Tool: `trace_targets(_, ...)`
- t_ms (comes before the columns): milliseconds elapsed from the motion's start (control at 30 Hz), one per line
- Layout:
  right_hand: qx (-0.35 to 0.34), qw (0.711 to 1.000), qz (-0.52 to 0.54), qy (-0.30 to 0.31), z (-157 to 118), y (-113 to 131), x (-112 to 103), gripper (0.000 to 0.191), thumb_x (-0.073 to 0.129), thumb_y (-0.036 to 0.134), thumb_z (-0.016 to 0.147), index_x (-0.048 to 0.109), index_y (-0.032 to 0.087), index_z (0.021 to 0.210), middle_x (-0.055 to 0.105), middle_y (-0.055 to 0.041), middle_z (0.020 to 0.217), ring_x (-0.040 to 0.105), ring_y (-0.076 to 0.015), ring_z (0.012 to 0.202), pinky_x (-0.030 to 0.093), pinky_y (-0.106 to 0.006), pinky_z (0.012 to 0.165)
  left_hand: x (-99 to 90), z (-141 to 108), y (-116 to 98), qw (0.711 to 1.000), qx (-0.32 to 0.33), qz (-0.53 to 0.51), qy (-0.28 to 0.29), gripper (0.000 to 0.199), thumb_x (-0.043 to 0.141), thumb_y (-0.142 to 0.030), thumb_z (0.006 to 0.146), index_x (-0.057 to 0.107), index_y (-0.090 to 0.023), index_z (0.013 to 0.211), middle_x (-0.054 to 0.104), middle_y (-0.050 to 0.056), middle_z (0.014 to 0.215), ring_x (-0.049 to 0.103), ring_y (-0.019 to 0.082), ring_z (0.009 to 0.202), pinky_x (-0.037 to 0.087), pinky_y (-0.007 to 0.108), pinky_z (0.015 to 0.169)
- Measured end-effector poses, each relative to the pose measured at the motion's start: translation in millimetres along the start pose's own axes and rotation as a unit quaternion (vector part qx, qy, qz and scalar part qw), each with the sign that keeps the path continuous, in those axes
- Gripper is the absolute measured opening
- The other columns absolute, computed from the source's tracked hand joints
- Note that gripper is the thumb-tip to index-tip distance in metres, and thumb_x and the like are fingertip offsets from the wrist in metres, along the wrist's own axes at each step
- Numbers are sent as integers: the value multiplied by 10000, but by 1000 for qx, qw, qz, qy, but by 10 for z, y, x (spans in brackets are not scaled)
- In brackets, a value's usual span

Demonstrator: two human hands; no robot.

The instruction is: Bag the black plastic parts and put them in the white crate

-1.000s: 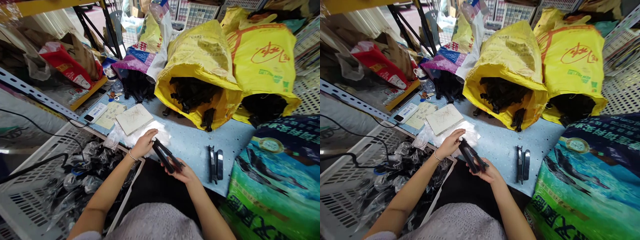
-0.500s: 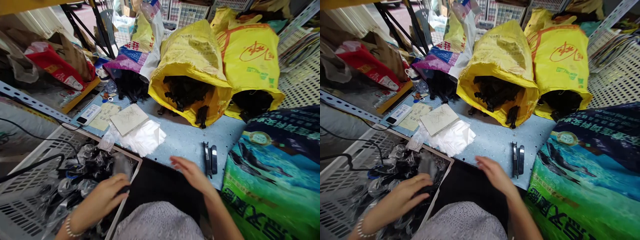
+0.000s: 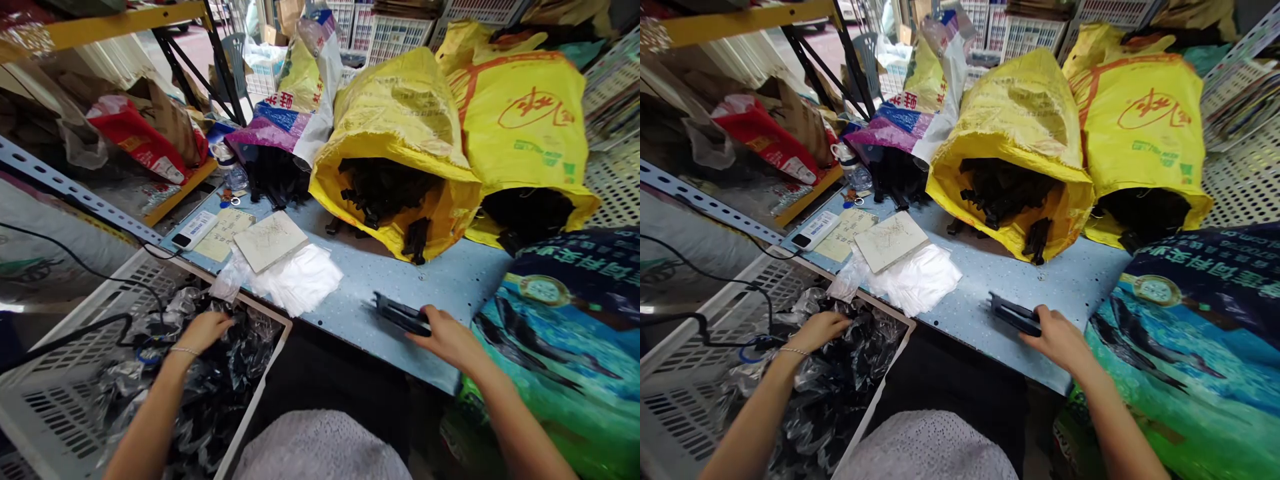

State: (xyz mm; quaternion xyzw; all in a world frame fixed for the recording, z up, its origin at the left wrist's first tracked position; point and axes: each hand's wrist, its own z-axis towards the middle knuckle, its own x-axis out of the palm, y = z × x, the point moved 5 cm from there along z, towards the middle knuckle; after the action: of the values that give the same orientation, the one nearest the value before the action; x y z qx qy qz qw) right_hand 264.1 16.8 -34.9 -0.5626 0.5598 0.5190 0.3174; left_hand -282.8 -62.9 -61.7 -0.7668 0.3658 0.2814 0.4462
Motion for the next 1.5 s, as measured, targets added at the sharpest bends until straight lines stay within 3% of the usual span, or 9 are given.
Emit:
trace_targets(100,89,972,216,6,84,276,177,507,498,627,847,581,205,1115,700,-125,961,655,-317,887,498,-442,782,400,242,-1234,964,235,-110,-63,274,514,-359,928,726,-191,970,698,67,965,651,180,865,515,302,830)
trace_targets(200,64,896,437,-32,217,597,298,379,476,549,896,615,231,1050,682,-74,1049,609,-271,1019,477,-413,888,683,488,-1983,942,285,-57,-168,160,609,-249,874,712,-160,958,627,124,1128,594,229,1005,500,377,893)
trace_targets(500,-24,555,816,160,565,1667,345,367,681,394,838,585,215,1144,691,-96,1147,694,-198,801,568,-424,797,551,1042,-1828,963,217,-158,-39,96,655,-209,807,697,-128,779,598,-4,609,560,128,548,456,248,556)
trace_targets(800,34,622,774,110,649,1723,592,311,699,419,820,563,220,1016,669,25,677,657,-137,605,559,-282,623,212,836,-1874,938,296,-23,-179,396,416,27,808,685,-107,1065,655,160,1161,595,254,1113,439,469,1040)
trace_targets(1000,34,577,776,251,317,1787,683,276,721,420,798,619,165,832,565,29,570,468,-85,419,437,-225,409,236,684,-1878,911,383,-43,-149,614,387,2,844,446,-166,1431,474,136,1446,454,236,1350,404,447,1133)
trace_targets(1133,86,528,827,175,436,1901,759,275,764,398,729,621,174,797,571,29,623,414,-57,438,367,-190,407,476,144,-1981,862,495,-58,-86,694,328,7,884,277,-263,1521,412,104,1508,393,191,1403,391,413,1148)
trace_targets(1300,62,577,807,108,301,2111,690,201,736,310,772,680,222,944,659,17,792,589,-116,702,480,-222,632,630,-241,-2016,868,489,-30,-78,665,529,-137,880,321,-222,1506,482,135,1451,488,245,1324,462,425,1088)
trace_targets(1400,-4,585,791,181,41,2252,607,347,723,345,797,680,268,1132,694,-32,1129,618,-187,1039,456,-354,961,372,-501,-1902,878,449,-36,-161,456,531,-162,908,543,-255,1354,654,92,1230,628,204,1136,521,373,1007)
trace_targets(1500,-111,635,720,259,-152,2251,450,427,673,393,851,625,291,1264,637,-54,1290,580,-215,1180,391,-428,1064,43,-843,-1439,928,357,-34,-105,350,519,-213,920,641,-309,1234,688,42,1183,661,180,1081,537,296,961)
